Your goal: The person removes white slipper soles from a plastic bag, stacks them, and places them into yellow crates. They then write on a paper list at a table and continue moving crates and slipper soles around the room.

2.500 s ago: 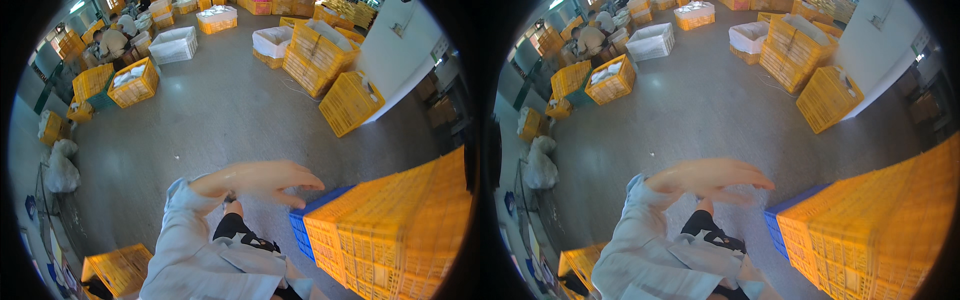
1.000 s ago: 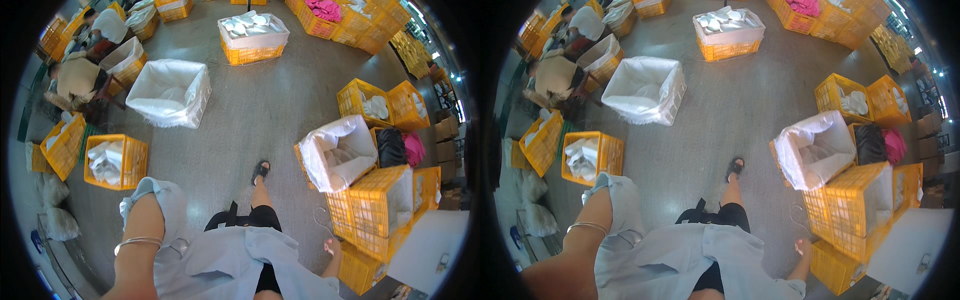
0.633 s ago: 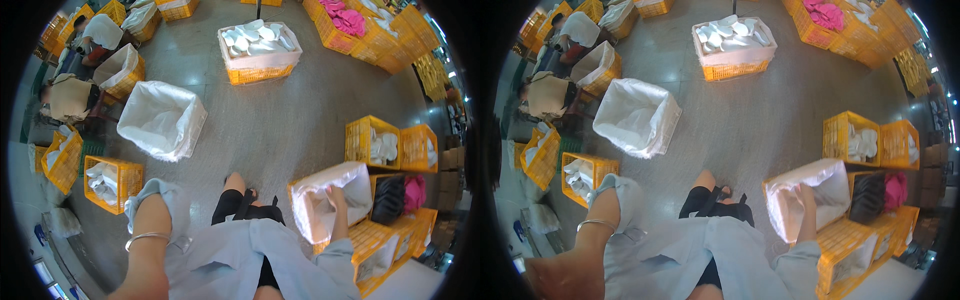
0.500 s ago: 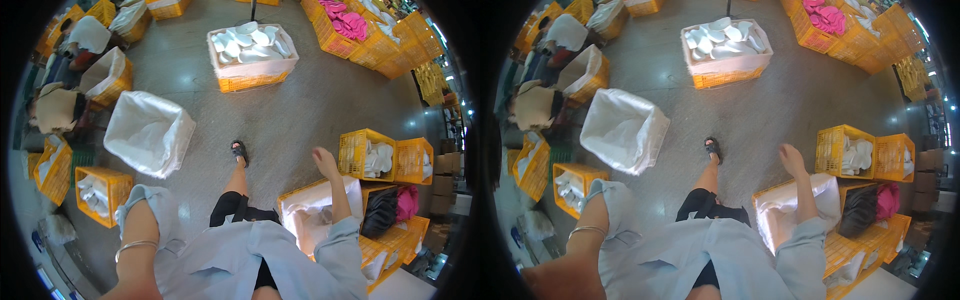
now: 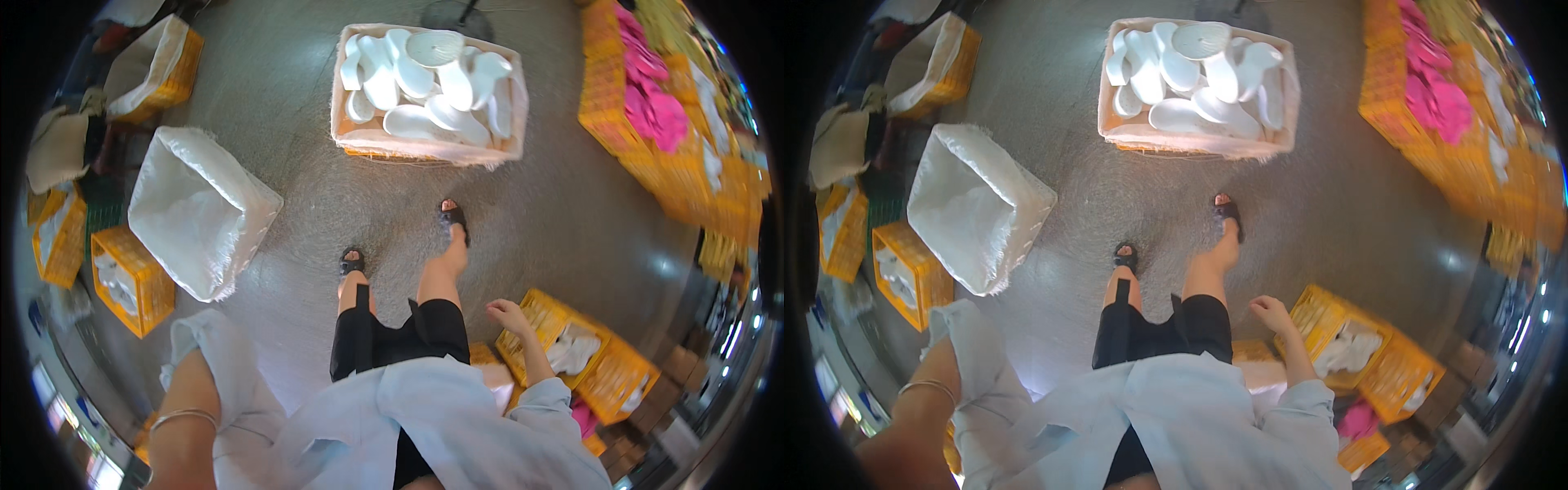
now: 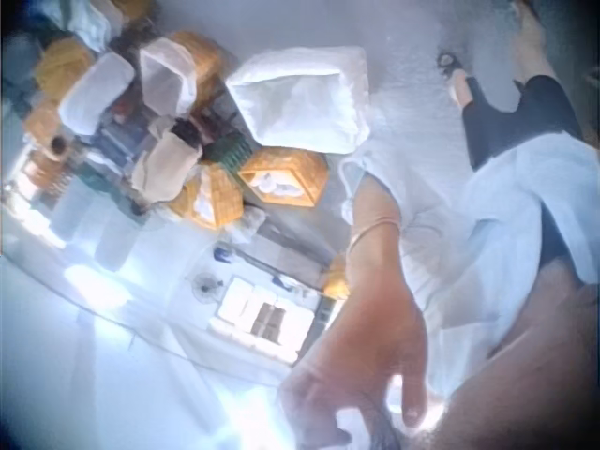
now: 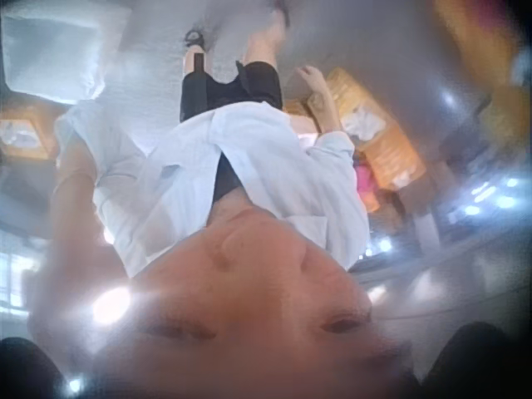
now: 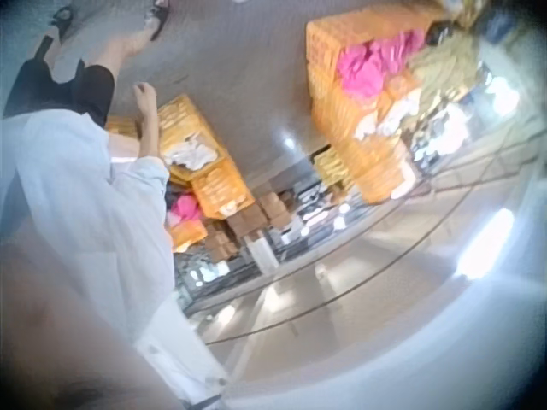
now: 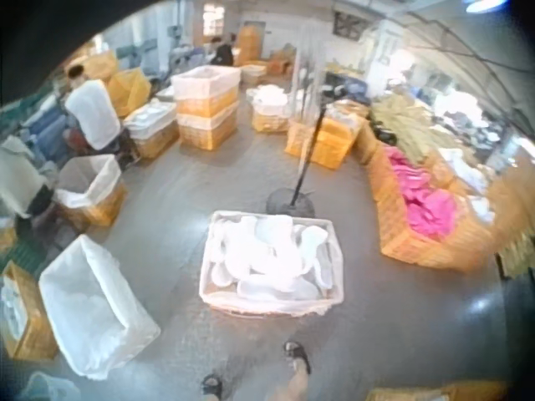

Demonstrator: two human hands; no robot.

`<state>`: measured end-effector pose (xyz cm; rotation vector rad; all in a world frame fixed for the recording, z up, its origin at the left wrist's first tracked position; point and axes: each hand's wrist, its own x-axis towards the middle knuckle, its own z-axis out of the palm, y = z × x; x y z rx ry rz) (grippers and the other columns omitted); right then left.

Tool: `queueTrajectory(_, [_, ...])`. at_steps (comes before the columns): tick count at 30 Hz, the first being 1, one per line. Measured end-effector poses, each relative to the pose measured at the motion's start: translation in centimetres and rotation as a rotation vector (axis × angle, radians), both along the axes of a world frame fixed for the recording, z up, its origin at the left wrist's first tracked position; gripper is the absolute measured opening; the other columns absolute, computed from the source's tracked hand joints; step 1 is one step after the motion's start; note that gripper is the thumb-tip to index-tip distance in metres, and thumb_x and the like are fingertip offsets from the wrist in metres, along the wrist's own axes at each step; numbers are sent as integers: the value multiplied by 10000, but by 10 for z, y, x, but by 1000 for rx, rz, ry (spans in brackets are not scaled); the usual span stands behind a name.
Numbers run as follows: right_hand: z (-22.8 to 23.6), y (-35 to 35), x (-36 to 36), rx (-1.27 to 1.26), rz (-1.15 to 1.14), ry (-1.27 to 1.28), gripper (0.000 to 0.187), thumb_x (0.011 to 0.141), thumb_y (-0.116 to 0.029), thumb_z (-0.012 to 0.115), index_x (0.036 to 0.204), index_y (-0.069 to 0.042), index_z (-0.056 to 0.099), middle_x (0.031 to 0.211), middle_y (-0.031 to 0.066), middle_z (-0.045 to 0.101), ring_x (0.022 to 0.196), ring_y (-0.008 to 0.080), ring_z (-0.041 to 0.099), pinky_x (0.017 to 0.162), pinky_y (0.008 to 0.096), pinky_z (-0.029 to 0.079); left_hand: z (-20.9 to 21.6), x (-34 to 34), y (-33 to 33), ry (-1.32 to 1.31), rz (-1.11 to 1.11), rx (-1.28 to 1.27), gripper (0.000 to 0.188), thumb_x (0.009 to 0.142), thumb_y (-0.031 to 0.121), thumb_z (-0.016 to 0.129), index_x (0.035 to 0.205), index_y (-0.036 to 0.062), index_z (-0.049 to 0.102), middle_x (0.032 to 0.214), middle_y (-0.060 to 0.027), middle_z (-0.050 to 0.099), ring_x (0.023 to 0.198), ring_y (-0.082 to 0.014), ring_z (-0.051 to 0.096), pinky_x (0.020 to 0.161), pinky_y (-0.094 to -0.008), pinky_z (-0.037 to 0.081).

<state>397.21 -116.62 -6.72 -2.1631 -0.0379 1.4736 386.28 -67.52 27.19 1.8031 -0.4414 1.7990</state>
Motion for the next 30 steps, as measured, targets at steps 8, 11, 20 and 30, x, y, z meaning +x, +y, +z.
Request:
queueTrajectory(8, [-235, 11, 343, -198, -349, -21, 439, 851, -448, 469, 1073, -73, 519, 951, 62, 580, 818, 175, 567, 636, 313, 470, -443, 189, 18, 957, 444, -1715, 241, 838, 251, 602, 862, 13, 632, 746, -37, 619, 753, -113, 580, 675, -237, 449])
queueTrajectory(11, [-268, 44, 412, 27, -669, -62, 615, 831, -517, 497, 1246, -85, 356, 1139, 102, 486, 990, 240, 525, 730, 372, 480, -569, 210, 7, 1149, 554, -1955, 364, 801, 357, 633, 838, -4, 611, 747, -62, 612, 607, -127, 589, 497, -218, 442])
queueTrajectory(20, [-291, 68, 426, 153, -622, 40, 455, 836, -117, 532, 1252, -82, 352, 1113, 113, 497, 927, 249, 572, 708, 345, 540, -690, 255, -15, 1020, 602, -2053, 266, 684, 143, 648, 813, -70, 557, 709, -117, 564, 558, -187, 542, 466, -305, 448])
queueTrajectory(30, [-277, 45, 499, 15, -374, -169, 452, 645, -22, 506, 1097, -14, 491, 941, 124, 544, 770, 264, 589, 531, 320, 544, -667, 118, -233, 445, 208, -2681, 274, 690, 29, 639, 931, 38, 509, 840, -78, 540, 736, -205, 551, 598, -343, 480])
